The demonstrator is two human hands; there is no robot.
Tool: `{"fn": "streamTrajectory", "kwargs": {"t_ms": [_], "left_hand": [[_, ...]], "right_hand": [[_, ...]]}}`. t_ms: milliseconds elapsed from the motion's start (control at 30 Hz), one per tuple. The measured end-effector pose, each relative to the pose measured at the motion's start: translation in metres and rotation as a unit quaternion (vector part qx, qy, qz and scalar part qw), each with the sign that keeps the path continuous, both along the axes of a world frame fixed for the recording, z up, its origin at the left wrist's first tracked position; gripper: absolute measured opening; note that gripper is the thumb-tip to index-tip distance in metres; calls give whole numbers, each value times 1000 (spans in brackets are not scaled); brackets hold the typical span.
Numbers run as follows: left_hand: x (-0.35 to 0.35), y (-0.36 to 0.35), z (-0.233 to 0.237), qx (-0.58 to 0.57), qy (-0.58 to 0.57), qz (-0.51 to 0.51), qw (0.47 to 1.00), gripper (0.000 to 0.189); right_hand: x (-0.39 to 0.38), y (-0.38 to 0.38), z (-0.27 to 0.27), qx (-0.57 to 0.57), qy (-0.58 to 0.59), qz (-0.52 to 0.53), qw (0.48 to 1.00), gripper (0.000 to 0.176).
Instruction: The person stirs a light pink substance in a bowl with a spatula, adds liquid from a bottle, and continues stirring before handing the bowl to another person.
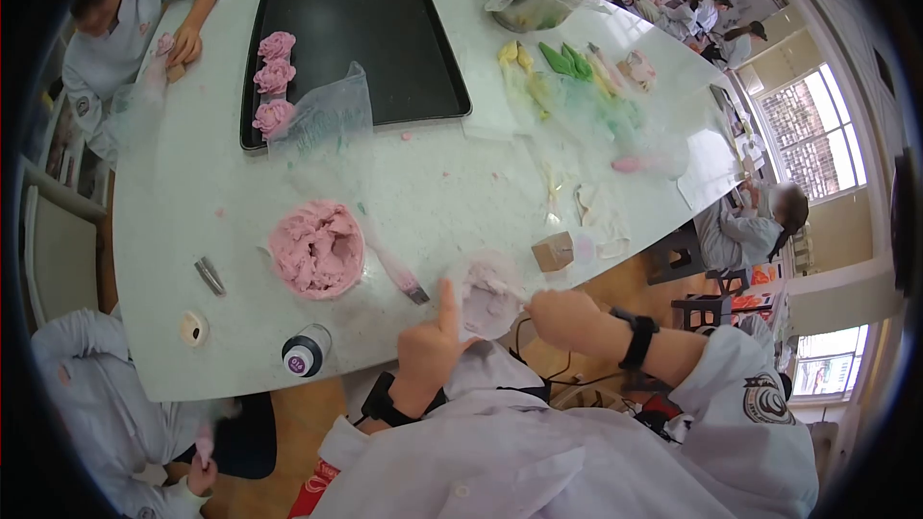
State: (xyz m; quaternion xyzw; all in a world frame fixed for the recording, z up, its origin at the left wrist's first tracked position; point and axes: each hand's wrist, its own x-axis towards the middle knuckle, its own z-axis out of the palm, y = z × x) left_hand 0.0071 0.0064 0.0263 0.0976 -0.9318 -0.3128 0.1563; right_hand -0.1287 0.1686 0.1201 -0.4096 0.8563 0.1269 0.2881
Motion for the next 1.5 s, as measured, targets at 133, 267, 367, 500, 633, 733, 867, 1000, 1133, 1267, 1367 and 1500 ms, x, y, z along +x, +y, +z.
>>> {"fn": "streamTrajectory", "kwargs": {"t_ms": [133,267,367,500,633,733,867,1000,1133,1267,1367,1500], "left_hand": [[1,8,-5,-91,38,-36,995,78],[-2,8,-2,-141,73,-18,987,72],[-4,9,-4,-113,62,-4,992,73],[-2,9,-3,-64,31,-49,996,83],[-3,6,6,25,-57,-51,997,102],[-2,2,4,83,-51,-35,995,104],[4,9,5,48,-47,-33,997,101],[4,16,0,-78,38,-34,996,72],[2,17,-2,-75,64,-21,995,68],[-3,17,1,-106,77,-38,991,68],[-5,14,6,-86,44,-43,994,69],[-7,8,-2,-7,36,-45,998,95]], "right_hand": [[12,3,-6,117,-288,-251,917,38],[18,-7,11,100,-554,-532,633,37],[18,-7,22,5,-641,-567,518,36],[-4,2,39,-33,-410,-380,829,30],[-11,4,39,-70,76,37,994,19],[-21,-1,36,-38,154,114,981,16],[-19,10,22,-16,112,70,991,16],[4,31,-4,3,9,-26,1000,16],[11,26,-6,53,-280,-290,914,27],[12,27,-11,115,-636,-572,506,32],[29,13,5,13,-638,-530,558,30],[24,7,6,-71,-477,-354,801,26]]}}
